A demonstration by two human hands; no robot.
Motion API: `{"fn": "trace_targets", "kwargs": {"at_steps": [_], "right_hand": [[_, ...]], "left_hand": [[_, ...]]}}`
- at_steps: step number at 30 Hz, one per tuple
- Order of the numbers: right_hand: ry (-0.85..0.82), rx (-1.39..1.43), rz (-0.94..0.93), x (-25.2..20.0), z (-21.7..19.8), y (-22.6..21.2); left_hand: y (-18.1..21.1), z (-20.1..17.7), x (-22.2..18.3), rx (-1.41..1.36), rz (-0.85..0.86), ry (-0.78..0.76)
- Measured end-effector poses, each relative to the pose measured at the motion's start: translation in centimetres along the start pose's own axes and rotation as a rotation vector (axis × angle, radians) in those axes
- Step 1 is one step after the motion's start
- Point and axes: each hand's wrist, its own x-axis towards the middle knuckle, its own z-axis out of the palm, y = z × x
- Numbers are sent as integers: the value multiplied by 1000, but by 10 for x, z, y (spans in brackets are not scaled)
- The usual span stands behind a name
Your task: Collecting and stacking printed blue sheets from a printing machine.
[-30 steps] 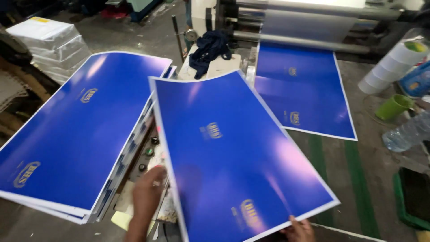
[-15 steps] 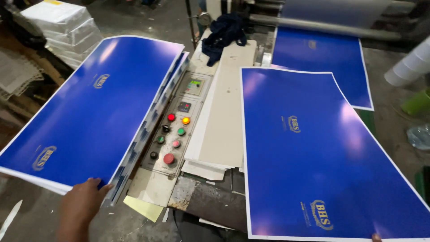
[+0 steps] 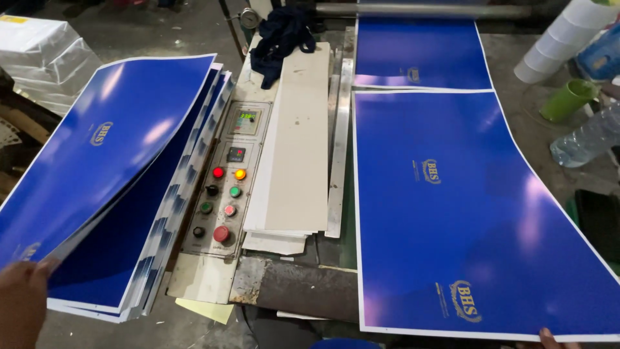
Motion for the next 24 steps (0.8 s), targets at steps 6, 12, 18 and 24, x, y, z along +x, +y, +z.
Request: {"fn": "trace_targets", "kwargs": {"at_steps": [6, 12, 18, 24], "right_hand": [[65, -49, -29, -49, 137, -57], [141, -19, -50, -81, 257, -130], [22, 49, -59, -37, 276, -144], [-88, 65, 6, -71, 291, -133]], "left_hand": [[141, -124, -18, 174, 6, -199], [201, -166, -25, 411, -43, -386], [209, -163, -40, 254, 95, -216], [205, -143, -50, 4, 301, 36]]}}
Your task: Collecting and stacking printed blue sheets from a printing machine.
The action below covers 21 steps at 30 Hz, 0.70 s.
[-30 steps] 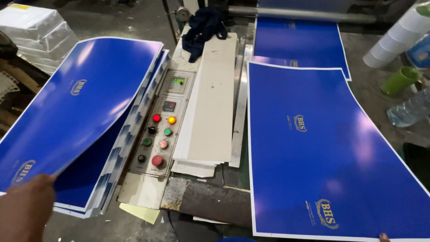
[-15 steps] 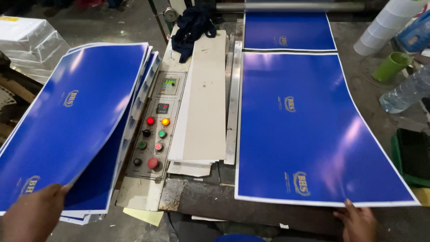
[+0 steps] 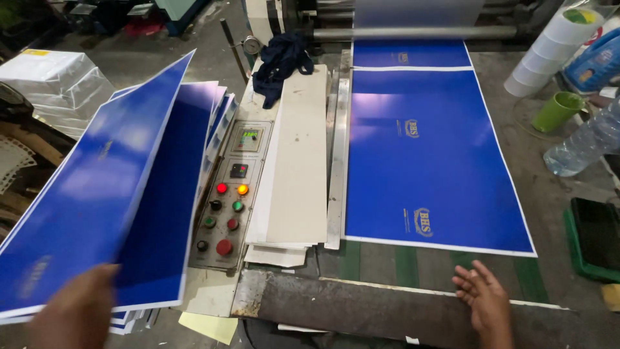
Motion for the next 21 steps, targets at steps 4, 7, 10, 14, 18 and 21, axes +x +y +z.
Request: {"fn": "trace_targets", "kwargs": {"at_steps": [4, 7, 10, 14, 18, 21], "right_hand": [[-103, -197, 7, -74, 61, -24], [-322, -245, 36, -58, 87, 30], [-550, -419, 36, -102, 139, 21], [-971, -292, -198, -110, 153, 77], [-827, -319, -131, -73, 135, 147], [-664, -108, 7, -76, 126, 122]], "left_hand": [[81, 42, 11, -424, 158, 105], [170, 68, 16, -698, 399, 217], [259, 60, 13, -832, 367, 117], [332, 65, -2, -950, 365, 102], [351, 64, -17, -1023, 474, -20], [331, 56, -15, -1059, 506, -98]]}}
